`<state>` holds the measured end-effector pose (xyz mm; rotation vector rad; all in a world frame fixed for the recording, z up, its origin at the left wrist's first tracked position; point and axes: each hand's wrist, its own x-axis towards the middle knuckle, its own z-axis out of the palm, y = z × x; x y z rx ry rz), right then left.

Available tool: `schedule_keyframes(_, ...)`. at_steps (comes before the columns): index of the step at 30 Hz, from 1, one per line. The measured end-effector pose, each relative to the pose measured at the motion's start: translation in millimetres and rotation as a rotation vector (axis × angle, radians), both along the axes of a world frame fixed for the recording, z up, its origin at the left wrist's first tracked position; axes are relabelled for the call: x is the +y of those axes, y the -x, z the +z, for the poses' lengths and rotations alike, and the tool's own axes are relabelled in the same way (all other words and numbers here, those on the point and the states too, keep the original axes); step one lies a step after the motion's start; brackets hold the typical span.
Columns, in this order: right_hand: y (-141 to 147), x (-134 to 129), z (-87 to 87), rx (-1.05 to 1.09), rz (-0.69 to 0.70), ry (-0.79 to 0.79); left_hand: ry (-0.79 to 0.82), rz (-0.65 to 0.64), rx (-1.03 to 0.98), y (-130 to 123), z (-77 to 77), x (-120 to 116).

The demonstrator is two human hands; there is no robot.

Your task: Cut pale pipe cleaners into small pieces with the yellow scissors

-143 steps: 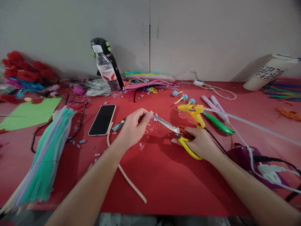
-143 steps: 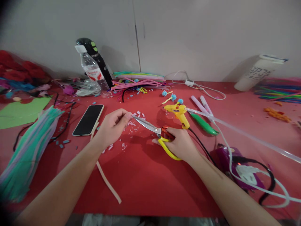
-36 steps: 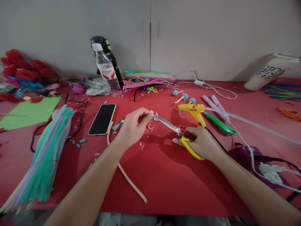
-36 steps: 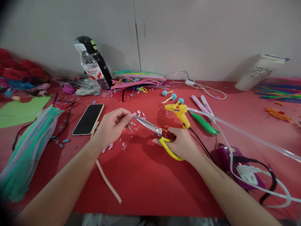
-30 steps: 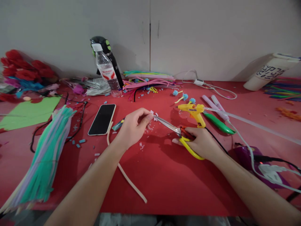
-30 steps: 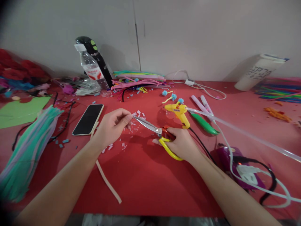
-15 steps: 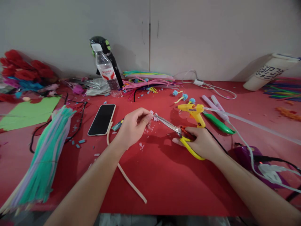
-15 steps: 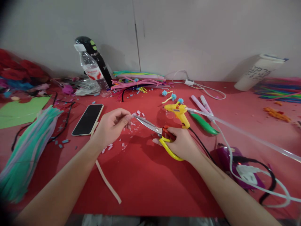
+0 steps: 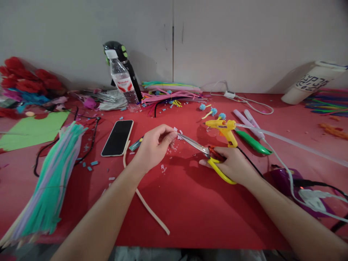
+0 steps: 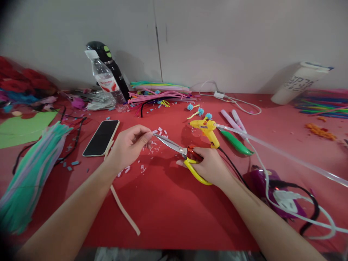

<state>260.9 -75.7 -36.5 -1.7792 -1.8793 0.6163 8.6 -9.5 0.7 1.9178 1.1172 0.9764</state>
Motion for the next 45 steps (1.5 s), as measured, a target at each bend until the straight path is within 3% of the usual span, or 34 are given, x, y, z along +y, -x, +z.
schedule_keyframes(45, -1.3, -1.5, -0.1, 0.001, -0.013, 0.019, -0.044, 0.031, 0.019, -0.1, 3.1, -1.4)
